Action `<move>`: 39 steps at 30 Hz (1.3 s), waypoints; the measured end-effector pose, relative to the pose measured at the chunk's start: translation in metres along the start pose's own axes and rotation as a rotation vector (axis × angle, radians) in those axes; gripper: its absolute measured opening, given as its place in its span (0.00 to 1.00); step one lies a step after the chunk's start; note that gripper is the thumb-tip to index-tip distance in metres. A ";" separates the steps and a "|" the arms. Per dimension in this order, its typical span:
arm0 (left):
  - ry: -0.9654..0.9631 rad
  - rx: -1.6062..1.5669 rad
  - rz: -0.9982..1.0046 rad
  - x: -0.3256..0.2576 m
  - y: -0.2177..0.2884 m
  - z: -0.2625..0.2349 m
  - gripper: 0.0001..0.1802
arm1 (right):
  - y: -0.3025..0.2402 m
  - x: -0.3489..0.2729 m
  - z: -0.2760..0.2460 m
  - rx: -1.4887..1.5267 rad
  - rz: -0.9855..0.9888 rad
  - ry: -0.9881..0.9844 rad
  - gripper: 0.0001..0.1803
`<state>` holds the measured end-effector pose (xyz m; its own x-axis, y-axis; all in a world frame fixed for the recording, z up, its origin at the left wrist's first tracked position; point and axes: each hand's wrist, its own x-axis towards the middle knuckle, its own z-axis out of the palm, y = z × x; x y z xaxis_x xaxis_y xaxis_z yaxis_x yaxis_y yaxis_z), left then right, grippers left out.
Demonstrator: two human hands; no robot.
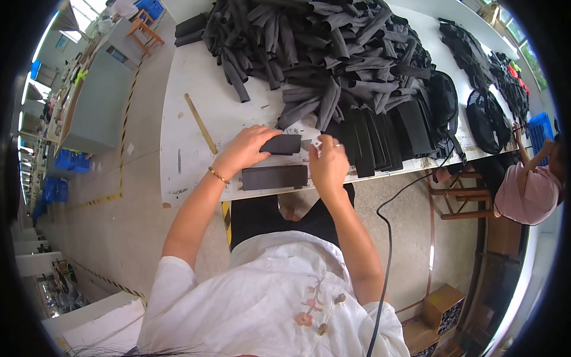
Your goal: Assembling or inspecting grey foam strips at a factory workbench.
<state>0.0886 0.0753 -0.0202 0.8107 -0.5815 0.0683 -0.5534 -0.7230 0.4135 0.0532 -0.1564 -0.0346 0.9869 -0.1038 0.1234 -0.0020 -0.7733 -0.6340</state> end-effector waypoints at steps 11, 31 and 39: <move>0.846 -0.560 -0.633 0.044 -0.091 -0.009 0.17 | 0.022 -0.009 -0.012 -0.710 -0.085 -0.012 0.16; 0.672 -1.708 -0.497 0.025 -0.075 -0.003 0.10 | 0.001 -0.045 -0.067 0.199 -0.255 0.252 0.26; 0.714 -1.961 -0.671 -0.001 -0.029 0.002 0.11 | -0.031 -0.034 -0.048 0.497 -0.140 -0.089 0.15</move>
<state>0.1030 0.0959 -0.0340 0.9153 0.0531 -0.3993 0.2260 0.7529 0.6182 0.0124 -0.1585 0.0173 0.9823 0.0494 0.1809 0.1859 -0.3835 -0.9047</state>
